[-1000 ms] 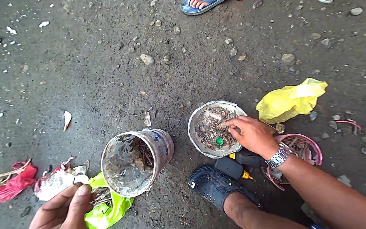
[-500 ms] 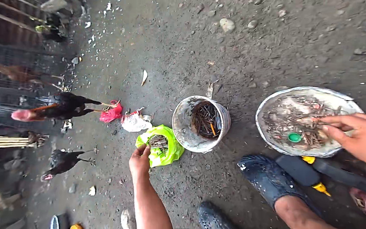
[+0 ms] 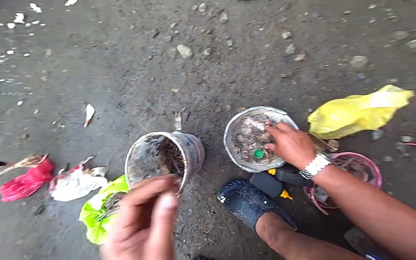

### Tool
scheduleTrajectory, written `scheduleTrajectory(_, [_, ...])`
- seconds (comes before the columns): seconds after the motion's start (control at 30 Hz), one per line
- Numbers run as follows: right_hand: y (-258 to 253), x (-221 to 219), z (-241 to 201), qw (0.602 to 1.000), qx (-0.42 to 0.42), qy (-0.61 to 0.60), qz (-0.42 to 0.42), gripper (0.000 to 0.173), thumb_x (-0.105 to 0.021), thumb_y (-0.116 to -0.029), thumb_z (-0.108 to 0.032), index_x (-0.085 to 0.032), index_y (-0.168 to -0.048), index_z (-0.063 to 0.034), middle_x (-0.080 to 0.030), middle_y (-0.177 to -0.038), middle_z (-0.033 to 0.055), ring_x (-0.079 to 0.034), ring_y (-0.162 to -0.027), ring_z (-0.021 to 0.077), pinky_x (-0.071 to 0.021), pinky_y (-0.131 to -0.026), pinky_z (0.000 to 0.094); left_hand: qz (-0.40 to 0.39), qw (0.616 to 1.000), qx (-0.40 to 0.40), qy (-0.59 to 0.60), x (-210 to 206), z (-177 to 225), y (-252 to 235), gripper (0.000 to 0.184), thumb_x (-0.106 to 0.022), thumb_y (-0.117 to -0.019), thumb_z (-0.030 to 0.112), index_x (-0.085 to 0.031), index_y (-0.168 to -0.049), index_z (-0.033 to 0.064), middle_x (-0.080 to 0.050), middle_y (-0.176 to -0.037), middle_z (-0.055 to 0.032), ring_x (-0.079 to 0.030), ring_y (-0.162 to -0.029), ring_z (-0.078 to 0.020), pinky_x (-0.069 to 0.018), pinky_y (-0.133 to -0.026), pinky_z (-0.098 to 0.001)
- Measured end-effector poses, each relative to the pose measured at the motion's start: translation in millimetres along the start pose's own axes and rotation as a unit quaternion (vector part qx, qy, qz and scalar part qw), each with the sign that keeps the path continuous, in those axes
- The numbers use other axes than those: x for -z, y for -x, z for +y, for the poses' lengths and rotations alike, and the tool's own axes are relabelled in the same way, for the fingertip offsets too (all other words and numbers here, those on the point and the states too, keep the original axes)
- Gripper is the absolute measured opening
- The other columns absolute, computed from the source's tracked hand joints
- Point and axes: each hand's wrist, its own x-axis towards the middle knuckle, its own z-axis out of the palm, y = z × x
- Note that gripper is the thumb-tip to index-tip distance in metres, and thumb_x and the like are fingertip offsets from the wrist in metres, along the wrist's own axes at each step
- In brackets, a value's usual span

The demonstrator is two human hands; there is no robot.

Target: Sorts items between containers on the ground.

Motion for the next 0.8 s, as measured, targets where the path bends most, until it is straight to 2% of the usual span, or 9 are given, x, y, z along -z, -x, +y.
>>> scheduleTrajectory(0.07, [-3,0,-2,1.000,-0.019,0.003,-0.015,0.033,-0.081,-0.0870,-0.030,-0.075,-0.115,-0.0132,-0.070,-0.113,0.0133,-0.069,-0.103,0.0355,-0.0585,-0.083,0.0581,-0.076,0.997,0.030,-0.016,-59,-20,2,0.014,-0.071,-0.0972,0.019,-0.074,-0.108,0.0107,-0.075,-0.101,-0.0017,-0.074,-0.084,-0.0144,-0.0662,-0.075,-0.0332])
scheduleTrajectory(0.13, [-8,2,-1,1.000,-0.017,0.005,-0.014,0.016,-0.073,-0.0931,-0.024,-0.076,-0.105,-0.0132,-0.071,-0.106,0.0125,-0.070,-0.098,0.0346,-0.0587,-0.078,0.0577,-0.124,0.986,0.072,-0.085,-110,-52,3,0.014,-0.073,-0.0940,0.016,-0.075,-0.107,0.0119,-0.074,-0.099,0.0029,-0.073,-0.082,-0.0076,-0.0664,-0.074,-0.0290])
scheduleTrajectory(0.2, [-9,6,6,1.000,-0.019,-0.005,0.023,0.013,-0.066,-0.0966,-0.022,-0.075,-0.099,-0.0125,-0.070,-0.100,0.0121,-0.071,-0.092,0.0337,-0.0587,-0.074,0.0568,-0.161,0.967,0.109,-0.167,-147,-80,-1,0.015,-0.074,-0.0931,0.017,-0.076,-0.108,0.0150,-0.073,-0.098,0.0041,-0.072,-0.083,-0.0052,-0.0646,-0.077,-0.0282])
scheduleTrajectory(0.33, [0,32,22,0.992,-0.023,-0.051,0.111,0.012,-0.070,-0.0955,-0.024,-0.076,-0.100,-0.0150,-0.070,-0.096,0.0084,-0.070,-0.082,0.0288,-0.0586,-0.068,0.0539,-0.244,0.924,0.141,-0.257,-195,-121,-17,0.019,-0.071,-0.0939,0.014,-0.075,-0.113,0.0141,-0.072,-0.108,-0.0042,-0.071,-0.097,-0.0181,-0.0605,-0.088,-0.0431])
scheduleTrajectory(0.4, [6,41,28,0.989,-0.030,-0.060,0.128,0.012,-0.072,-0.0944,-0.024,-0.077,-0.102,-0.0161,-0.069,-0.095,0.0066,-0.069,-0.079,0.0260,-0.0585,-0.067,0.0522,-0.285,0.908,0.106,-0.288,-213,-135,-20,0.019,-0.071,-0.0936,0.017,-0.076,-0.112,0.0180,-0.073,-0.112,-0.0046,-0.069,-0.107,-0.0226,-0.0583,-0.092,-0.0470])
scheduleTrajectory(0.47, [11,44,31,0.988,-0.035,-0.064,0.132,0.015,-0.072,-0.0943,-0.024,-0.078,-0.106,-0.0172,-0.069,-0.095,0.0059,-0.069,-0.079,0.0246,-0.0589,-0.068,0.0512,-0.319,0.892,0.080,-0.310,-228,-144,-21,0.029,-0.075,-0.0903,0.022,-0.075,-0.120,0.0222,-0.069,-0.122,-0.0058,-0.064,-0.118,-0.0272,-0.0552,-0.097,-0.0496])
scheduleTrajectory(0.57, [16,37,31,0.989,-0.045,-0.076,0.122,0.017,-0.072,-0.0939,-0.024,-0.078,-0.109,-0.0182,-0.069,-0.096,0.0057,-0.069,-0.079,0.0238,-0.0591,-0.068,0.0509,-0.318,0.879,0.048,-0.352,-239,-150,-16,0.041,-0.080,-0.0837,0.028,-0.074,-0.124,0.0304,-0.063,-0.122,-0.0082,-0.060,-0.114,-0.0300,-0.0572,-0.084,-0.0495])
scheduleTrajectory(0.67, [19,29,28,0.989,-0.049,-0.082,0.111,0.018,-0.074,-0.0926,-0.022,-0.079,-0.110,-0.0198,-0.069,-0.097,0.0049,-0.069,-0.080,0.0232,-0.0594,-0.068,0.0502,-0.313,0.860,0.045,-0.401,-238,-148,-11,0.025,-0.077,-0.0868,0.033,-0.077,-0.111,0.0282,-0.064,-0.120,-0.0075,-0.060,-0.113,-0.0296,-0.0545,-0.083,-0.0500])
scheduleTrajectory(0.8, [21,25,26,0.993,-0.044,-0.064,0.090,0.017,-0.072,-0.0937,-0.023,-0.079,-0.108,-0.0198,-0.069,-0.096,0.0061,-0.070,-0.083,0.0251,-0.0597,-0.069,0.0502,-0.341,0.814,0.100,-0.459,-224,-141,-16,0.026,-0.073,-0.0907,0.041,-0.076,-0.110,0.0235,-0.062,-0.126,-0.0109,-0.057,-0.120,-0.0331,-0.0517,-0.091,-0.0532])
